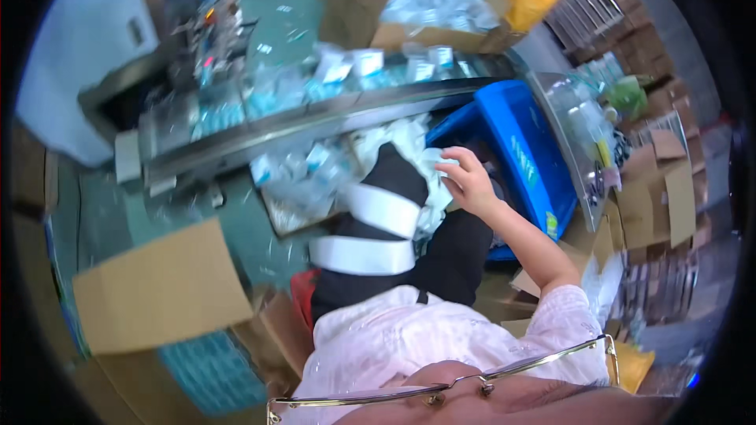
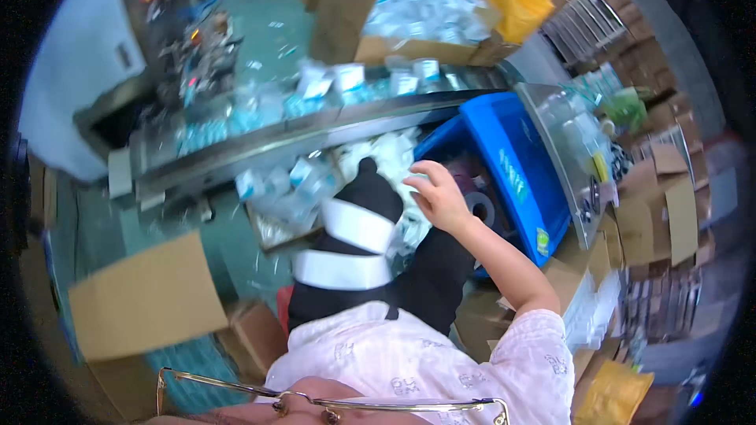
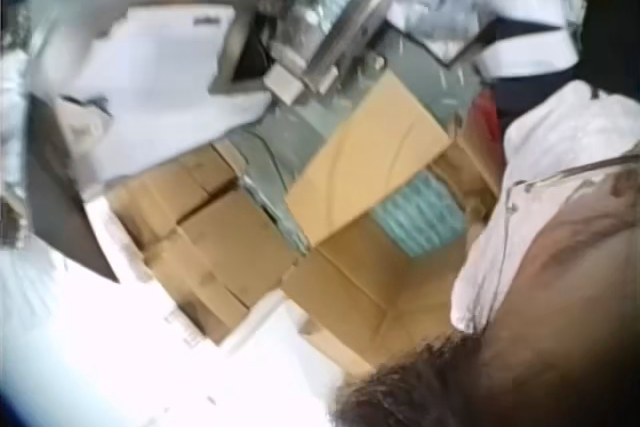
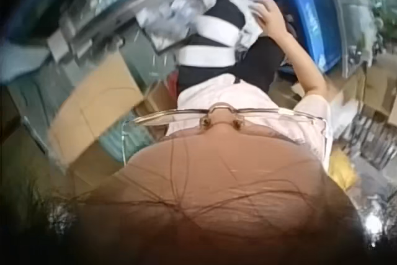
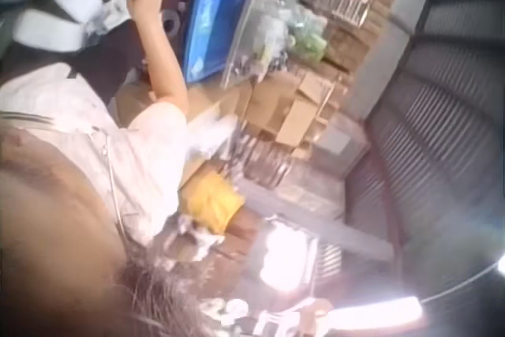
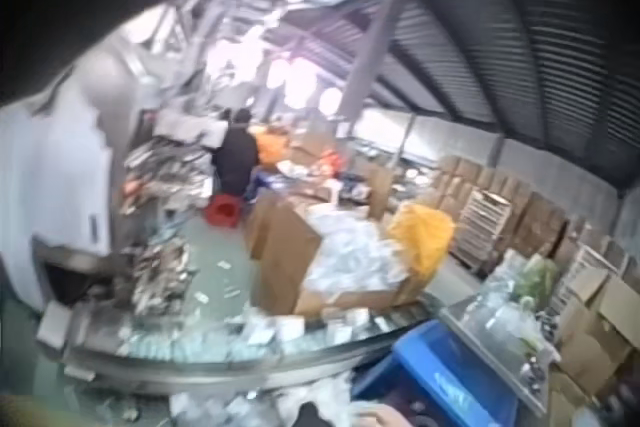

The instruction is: The person applies labels to plastic cases by hand, fills the cases with packaged dental floss from a conveyor, and packs the filled cases into a cardboard box.

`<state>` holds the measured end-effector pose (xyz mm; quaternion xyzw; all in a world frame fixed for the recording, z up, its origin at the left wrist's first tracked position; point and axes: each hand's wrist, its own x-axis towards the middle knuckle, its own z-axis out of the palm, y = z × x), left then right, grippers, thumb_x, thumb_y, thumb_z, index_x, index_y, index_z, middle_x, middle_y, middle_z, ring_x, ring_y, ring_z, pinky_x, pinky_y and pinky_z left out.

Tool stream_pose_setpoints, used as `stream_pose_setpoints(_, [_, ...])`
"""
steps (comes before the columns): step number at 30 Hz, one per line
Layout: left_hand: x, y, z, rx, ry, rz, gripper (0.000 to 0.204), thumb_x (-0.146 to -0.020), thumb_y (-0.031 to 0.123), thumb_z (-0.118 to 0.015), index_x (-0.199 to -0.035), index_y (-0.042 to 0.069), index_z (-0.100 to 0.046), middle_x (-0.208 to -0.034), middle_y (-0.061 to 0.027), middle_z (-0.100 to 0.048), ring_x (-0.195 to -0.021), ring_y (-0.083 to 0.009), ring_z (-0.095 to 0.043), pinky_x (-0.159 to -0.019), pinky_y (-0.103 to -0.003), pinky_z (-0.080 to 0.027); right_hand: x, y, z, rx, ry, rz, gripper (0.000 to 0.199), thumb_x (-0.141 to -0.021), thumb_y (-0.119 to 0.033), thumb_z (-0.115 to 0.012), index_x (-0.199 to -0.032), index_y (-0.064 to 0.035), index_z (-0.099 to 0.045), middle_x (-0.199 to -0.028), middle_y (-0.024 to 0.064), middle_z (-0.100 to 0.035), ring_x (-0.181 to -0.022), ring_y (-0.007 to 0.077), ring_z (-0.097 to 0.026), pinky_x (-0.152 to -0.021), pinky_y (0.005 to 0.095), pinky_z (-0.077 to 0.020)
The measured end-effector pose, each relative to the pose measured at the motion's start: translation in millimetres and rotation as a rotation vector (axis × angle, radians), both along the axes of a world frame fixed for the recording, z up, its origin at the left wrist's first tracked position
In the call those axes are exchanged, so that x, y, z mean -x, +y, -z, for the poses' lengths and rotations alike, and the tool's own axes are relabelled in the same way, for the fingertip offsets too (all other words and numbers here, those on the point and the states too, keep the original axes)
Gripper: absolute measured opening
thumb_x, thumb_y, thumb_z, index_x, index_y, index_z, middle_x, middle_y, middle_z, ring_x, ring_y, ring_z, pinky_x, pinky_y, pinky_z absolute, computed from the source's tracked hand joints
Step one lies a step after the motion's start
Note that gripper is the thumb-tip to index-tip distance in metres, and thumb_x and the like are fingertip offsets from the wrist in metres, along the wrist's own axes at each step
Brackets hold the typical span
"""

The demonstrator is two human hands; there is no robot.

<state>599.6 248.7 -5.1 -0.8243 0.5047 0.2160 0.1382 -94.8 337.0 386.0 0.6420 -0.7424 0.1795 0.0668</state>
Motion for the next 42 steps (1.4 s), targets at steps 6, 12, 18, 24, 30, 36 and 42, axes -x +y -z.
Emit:
stream_pose_setpoints(6, [38.7, -224.2, -230.0, 1.488, 0.473, 0.243, 0.079, -0.075, 0.029, -0.068, -0.135, 0.003, -0.022, -0.136, -0.0204, -0.028, -0.127, -0.0313, -0.027, -0.103, -0.040, -0.022, 132.0, 81.4, 27.3, 0.011, -0.065, 0.463, 0.024, -0.070, -0.006, -0.061, -0.094, -0.0059, -0.058, -0.099, 0.0125, -0.053, -0.095, 0.0291, -0.051, -0.080, 0.0357, -0.0435])
stream_pose_setpoints(12, [500.3, -238.9, -368.5, 0.827, 1.075, 0.645, 0.038, -0.079, -0.001, -0.052, -0.116, 0.003, -0.047, -0.098, -0.0064, -0.055, -0.087, -0.0144, -0.053, -0.082, -0.027, -0.042, 346.6, -6.1, 94.1, 0.167, -0.149, 0.591, 0.028, -0.072, -0.014, -0.059, -0.098, -0.0046, -0.057, -0.101, 0.0165, -0.052, -0.097, 0.0331, -0.050, -0.084, 0.0378, -0.0421])
stream_pose_setpoints(18, [895.4, -174.1, -334.5, 0.181, 1.268, 1.439, 0.047, -0.073, 0.010, -0.062, -0.117, 0.008, -0.045, -0.071, -0.0122, -0.058, -0.066, -0.0269, -0.057, -0.060, -0.037, -0.044, 532.1, -17.3, 142.0, -0.149, -0.279, 0.921, 0.051, -0.063, -0.026, -0.068, -0.103, 0.0013, -0.055, -0.104, 0.0223, -0.055, -0.097, 0.0362, -0.053, -0.084, 0.0400, -0.0423])
stream_pose_setpoints(24, [1075.1, -179.5, -270.8, 0.293, 0.648, 1.673, 0.041, -0.079, 0.027, -0.055, -0.109, -0.001, -0.049, -0.086, -0.0190, -0.061, -0.082, -0.0363, -0.058, -0.073, -0.044, -0.045, 581.9, -61.4, 176.4, -0.605, -0.727, 0.923, 0.107, -0.056, -0.051, -0.072, -0.133, 0.0042, -0.022, -0.136, 0.0223, -0.030, -0.123, 0.0317, -0.034, -0.099, 0.0351, -0.0313])
stream_pose_setpoints(30, [1068.1, -179.5, -290.8, -0.084, 0.938, 1.580, 0.028, -0.085, 0.026, -0.049, -0.097, 0.000, -0.053, -0.086, -0.0135, -0.061, -0.077, -0.0277, -0.061, -0.067, -0.039, -0.046, 593.0, -57.4, 179.3, -0.610, -1.265, 0.655, 0.089, -0.062, -0.061, -0.066, -0.131, -0.0114, -0.038, -0.128, 0.0139, -0.044, -0.120, 0.0253, -0.038, -0.097, 0.0426, -0.0292])
stream_pose_setpoints(36, [926.9, -193.8, -329.0, -0.756, 1.450, 0.769, 0.020, -0.090, 0.021, -0.046, -0.101, 0.004, -0.048, -0.092, -0.0043, -0.057, -0.080, -0.0122, -0.058, -0.065, -0.028, -0.048, 588.5, -53.8, 194.4, -0.403, -1.236, 0.980, 0.102, -0.065, -0.052, -0.070, -0.139, -0.0118, -0.012, -0.140, 0.0124, -0.024, -0.127, 0.0258, -0.026, -0.100, 0.0415, -0.0259])
stream_pose_setpoints(42, [810.9, -169.5, -302.8, -0.958, 1.973, 0.071, 0.038, -0.083, 0.017, -0.054, -0.116, 0.005, -0.040, -0.109, -0.0120, -0.052, -0.101, -0.0233, -0.053, -0.084, -0.038, -0.046, 601.3, -42.4, 204.0, -0.363, -1.453, 0.618, 0.109, -0.057, -0.032, -0.081, -0.139, -0.0115, -0.011, -0.140, 0.0120, -0.023, -0.129, 0.0262, -0.021, -0.101, 0.0430, -0.0246])
